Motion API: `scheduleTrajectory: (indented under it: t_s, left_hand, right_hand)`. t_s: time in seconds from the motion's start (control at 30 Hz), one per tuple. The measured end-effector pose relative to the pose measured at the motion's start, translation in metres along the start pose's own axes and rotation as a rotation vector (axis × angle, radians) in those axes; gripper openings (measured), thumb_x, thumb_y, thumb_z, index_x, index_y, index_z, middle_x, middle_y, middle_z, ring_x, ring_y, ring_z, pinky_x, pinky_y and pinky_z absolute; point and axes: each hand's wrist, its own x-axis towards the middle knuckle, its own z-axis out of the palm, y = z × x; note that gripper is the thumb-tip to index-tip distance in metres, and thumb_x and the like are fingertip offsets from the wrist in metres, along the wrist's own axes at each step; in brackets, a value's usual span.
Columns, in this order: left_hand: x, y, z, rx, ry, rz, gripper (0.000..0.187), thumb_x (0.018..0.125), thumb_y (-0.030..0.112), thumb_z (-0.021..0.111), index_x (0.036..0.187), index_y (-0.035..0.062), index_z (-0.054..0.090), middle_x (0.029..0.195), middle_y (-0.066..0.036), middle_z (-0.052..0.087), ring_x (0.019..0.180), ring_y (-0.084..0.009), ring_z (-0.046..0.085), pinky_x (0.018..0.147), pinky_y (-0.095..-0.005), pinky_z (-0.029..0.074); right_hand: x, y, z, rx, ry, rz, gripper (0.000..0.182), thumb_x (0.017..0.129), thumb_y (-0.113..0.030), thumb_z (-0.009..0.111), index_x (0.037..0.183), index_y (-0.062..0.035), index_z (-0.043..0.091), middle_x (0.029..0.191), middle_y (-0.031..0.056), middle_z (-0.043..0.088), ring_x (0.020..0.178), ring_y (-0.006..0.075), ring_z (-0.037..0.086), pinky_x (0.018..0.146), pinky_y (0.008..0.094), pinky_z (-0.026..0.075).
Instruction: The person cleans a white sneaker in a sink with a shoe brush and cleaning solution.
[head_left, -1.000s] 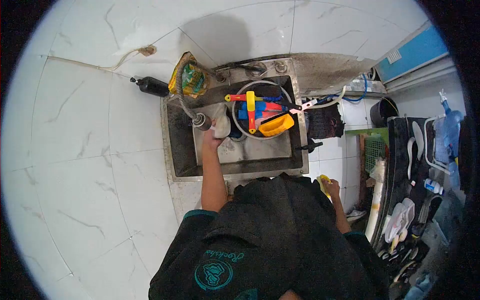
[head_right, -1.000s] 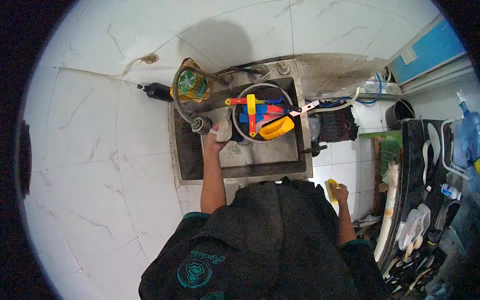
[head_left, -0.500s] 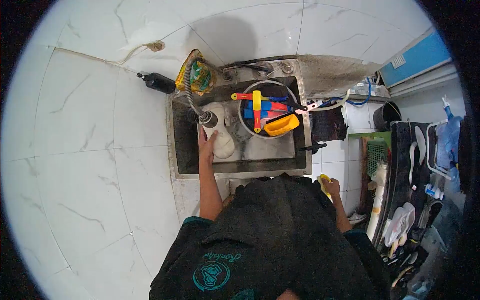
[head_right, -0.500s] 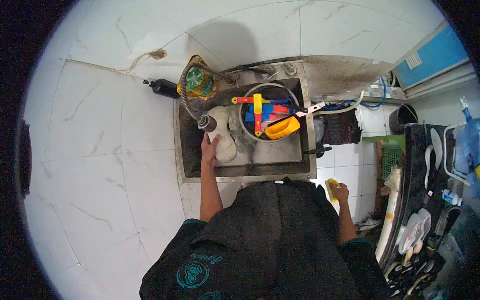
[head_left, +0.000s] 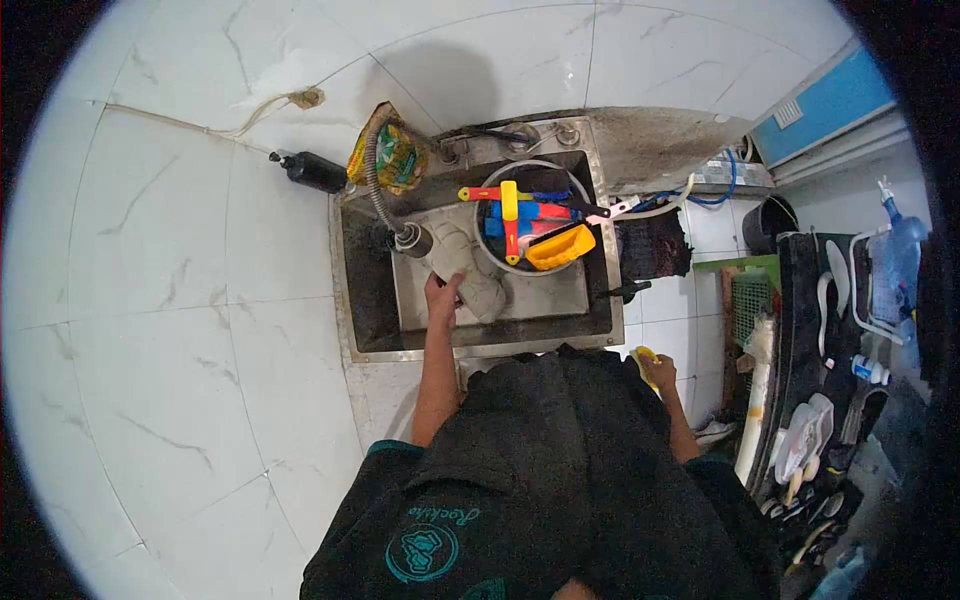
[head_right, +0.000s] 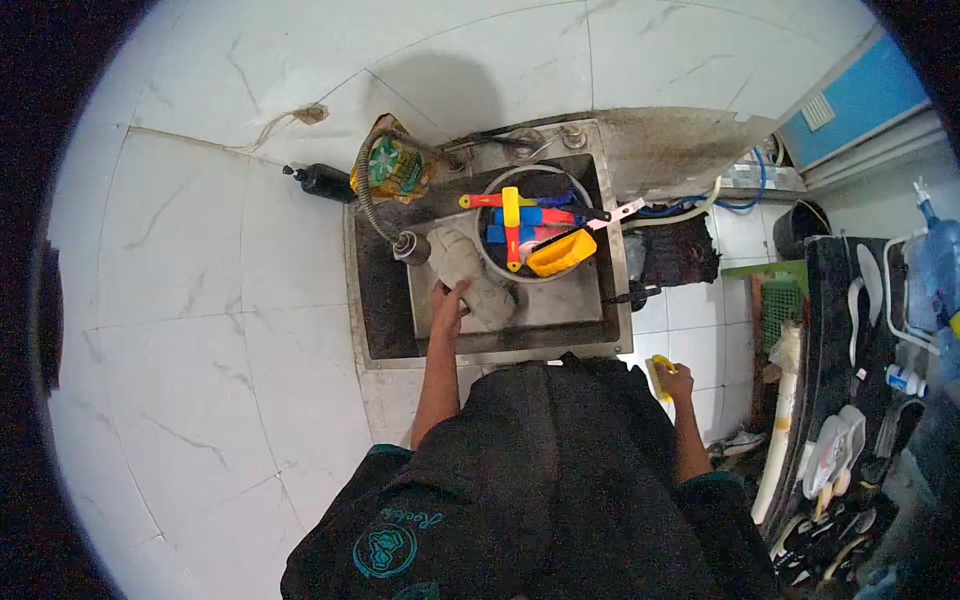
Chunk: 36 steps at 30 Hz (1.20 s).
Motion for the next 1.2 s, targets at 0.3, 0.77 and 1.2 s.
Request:
scheduleTrajectory:
  t_s: [0.3,0.77,1.2]
  left_hand:
    - [-0.004,0.025,-0.001,0.661,0.085,0.405,0.045,0.083,0.033,0.07,0.11,-0.0023,0.063,0.095,-0.016,0.07,0.085,-0.0288,0.068,0.077,-0.0395,0.051]
    - [-0.001,0.028,-0.027,0.333,-0.142,0.195,0.033,0.084,0.013,0.071,0.113,0.0002,0.059,0.092,-0.01,0.066,0.081,-0.0158,0.062,0.062,-0.0279,0.051]
    - [0.002,0.055,-0.04,0.184,-0.181,0.35,0.032,0.089,0.01,0.065,0.119,0.0049,0.055,0.104,-0.004,0.063,0.09,-0.013,0.06,0.076,-0.027,0.049]
  right_hand:
    - [-0.021,0.003,-0.005,0.04,-0.032,0.004,0.066,0.071,-0.061,0.074,0.099,-0.0016,0.071,0.091,0.0211,0.071,0.089,0.0341,0.07,0.079,0.0426,0.055]
    - [-0.006,-0.009,0.012,0.029,0.021,-0.03,0.07,0.071,-0.063,0.071,0.099,0.0009,0.07,0.091,0.0211,0.071,0.09,0.0353,0.069,0.081,0.043,0.054]
    - [0.002,0.002,0.019,-0.023,0.06,-0.064,0.069,0.072,-0.063,0.069,0.099,0.0004,0.071,0.092,0.0223,0.07,0.09,0.0355,0.069,0.081,0.0416,0.054]
